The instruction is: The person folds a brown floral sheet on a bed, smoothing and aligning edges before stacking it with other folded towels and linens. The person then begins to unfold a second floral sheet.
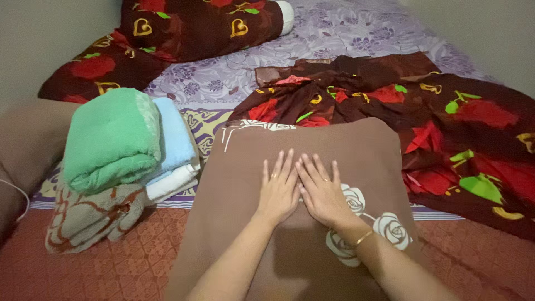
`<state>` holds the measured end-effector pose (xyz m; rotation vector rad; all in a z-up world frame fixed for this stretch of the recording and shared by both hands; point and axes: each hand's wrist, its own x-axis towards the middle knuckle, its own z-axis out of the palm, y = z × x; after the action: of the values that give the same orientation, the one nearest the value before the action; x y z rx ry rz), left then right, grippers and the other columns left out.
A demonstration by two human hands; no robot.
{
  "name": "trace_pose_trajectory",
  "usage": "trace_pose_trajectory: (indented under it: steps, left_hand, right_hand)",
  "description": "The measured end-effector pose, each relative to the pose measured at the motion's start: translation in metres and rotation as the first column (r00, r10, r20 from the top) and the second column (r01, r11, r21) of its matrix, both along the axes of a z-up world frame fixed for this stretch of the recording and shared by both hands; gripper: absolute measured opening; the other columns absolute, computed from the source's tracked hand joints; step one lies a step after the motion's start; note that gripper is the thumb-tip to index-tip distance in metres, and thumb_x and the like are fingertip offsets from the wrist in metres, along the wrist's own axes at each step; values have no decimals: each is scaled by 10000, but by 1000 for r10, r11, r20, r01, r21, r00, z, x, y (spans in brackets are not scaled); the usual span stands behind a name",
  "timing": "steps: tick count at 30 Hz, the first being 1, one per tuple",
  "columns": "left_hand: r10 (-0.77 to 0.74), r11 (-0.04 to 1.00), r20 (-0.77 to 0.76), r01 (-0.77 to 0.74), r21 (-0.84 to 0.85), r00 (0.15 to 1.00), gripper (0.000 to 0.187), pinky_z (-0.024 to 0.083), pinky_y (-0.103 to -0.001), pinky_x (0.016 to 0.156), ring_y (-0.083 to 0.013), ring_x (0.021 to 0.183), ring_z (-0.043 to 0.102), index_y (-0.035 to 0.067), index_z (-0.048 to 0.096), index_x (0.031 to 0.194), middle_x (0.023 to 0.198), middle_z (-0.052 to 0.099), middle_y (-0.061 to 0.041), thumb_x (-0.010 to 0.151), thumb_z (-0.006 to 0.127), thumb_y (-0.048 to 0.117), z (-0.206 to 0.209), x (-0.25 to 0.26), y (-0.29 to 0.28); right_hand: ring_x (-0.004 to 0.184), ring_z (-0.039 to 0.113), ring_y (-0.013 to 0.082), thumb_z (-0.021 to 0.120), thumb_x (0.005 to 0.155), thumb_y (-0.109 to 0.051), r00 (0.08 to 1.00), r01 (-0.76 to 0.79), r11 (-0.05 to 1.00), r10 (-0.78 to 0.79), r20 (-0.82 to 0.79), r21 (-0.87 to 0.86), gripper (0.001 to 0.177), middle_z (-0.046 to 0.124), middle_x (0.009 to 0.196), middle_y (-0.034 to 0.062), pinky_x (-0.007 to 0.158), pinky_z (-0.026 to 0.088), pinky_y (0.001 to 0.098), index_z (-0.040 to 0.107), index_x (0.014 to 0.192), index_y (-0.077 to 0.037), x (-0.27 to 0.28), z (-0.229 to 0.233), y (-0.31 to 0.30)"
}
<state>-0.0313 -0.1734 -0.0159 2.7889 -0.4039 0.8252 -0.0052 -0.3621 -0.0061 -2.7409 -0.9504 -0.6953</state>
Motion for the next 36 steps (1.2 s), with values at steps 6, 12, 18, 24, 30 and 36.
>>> trace_pose_trajectory:
  steps: [6, 12, 18, 24, 30, 36]
  left_hand:
    - [258, 966, -80, -257, 23, 963, 664, 33, -659, 1192, -324, 1548, 122, 309, 300, 1594, 1696, 152, -93, 989, 436, 546, -12, -21, 64]
    - [284, 947, -9, -282, -151, 959, 744, 30, -681, 1197, -399, 1567, 75, 208, 251, 1623, 1697, 108, -188, 996, 471, 542, 3, -43, 40]
    - [1, 996, -391, 36, 87, 920, 747, -15, -673, 1183, -376, 1553, 37, 292, 244, 1601, 1686, 78, -138, 948, 495, 554, -12, -122, -4]
    - [450, 893, -329, -427, 143, 830, 770, 15, -624, 1207, -290, 1561, 69, 271, 192, 1608, 1693, 68, -76, 964, 427, 620, -27, -130, 88]
    - [618, 676, -382, -713, -187, 687, 932, 230, -599, 1158, -360, 1472, 305, 52, 293, 1578, 1583, 359, -178, 911, 557, 647, -30, -127, 115]
    - [495, 746, -531, -650, -146, 688, 758, 422, -513, 1129, -350, 1336, 572, 66, 553, 1357, 1379, 631, -160, 800, 751, 541, -5, -104, 141]
  right_hand:
    - [1573, 111, 285, 419, 982, -428, 949, 315, 949, -315, -7, 2, 682, 127, 1716, 50, 1226, 27, 650, 237, 1612, -238, 15, -14, -95]
    - [1559, 92, 404, 445, 966, -411, 926, 372, 925, -376, 32, 79, 747, 135, 1676, 219, 1125, 47, 752, 219, 1571, -35, -5, -5, -89]
    - [1516, 163, 348, 466, 957, -413, 983, 24, 973, -65, -173, -230, 677, 266, 1628, 153, 1167, 136, 661, 307, 1566, -164, -88, -48, -52]
    - [1515, 210, 331, 472, 968, -500, 881, 412, 904, -428, -204, -118, 691, 260, 1664, 126, 1162, 227, 602, 309, 1567, -196, -62, -52, -159]
    - [1482, 356, 290, 569, 933, -556, 772, 609, 793, -599, -212, -19, 761, 425, 1571, 130, 1215, 289, 577, 467, 1501, -59, -68, -72, -204]
    - [1173, 684, 326, 692, 889, -500, 732, 589, 791, -435, -524, 167, 631, 714, 1260, 196, 1019, 544, 457, 682, 1313, -33, -44, -50, -192]
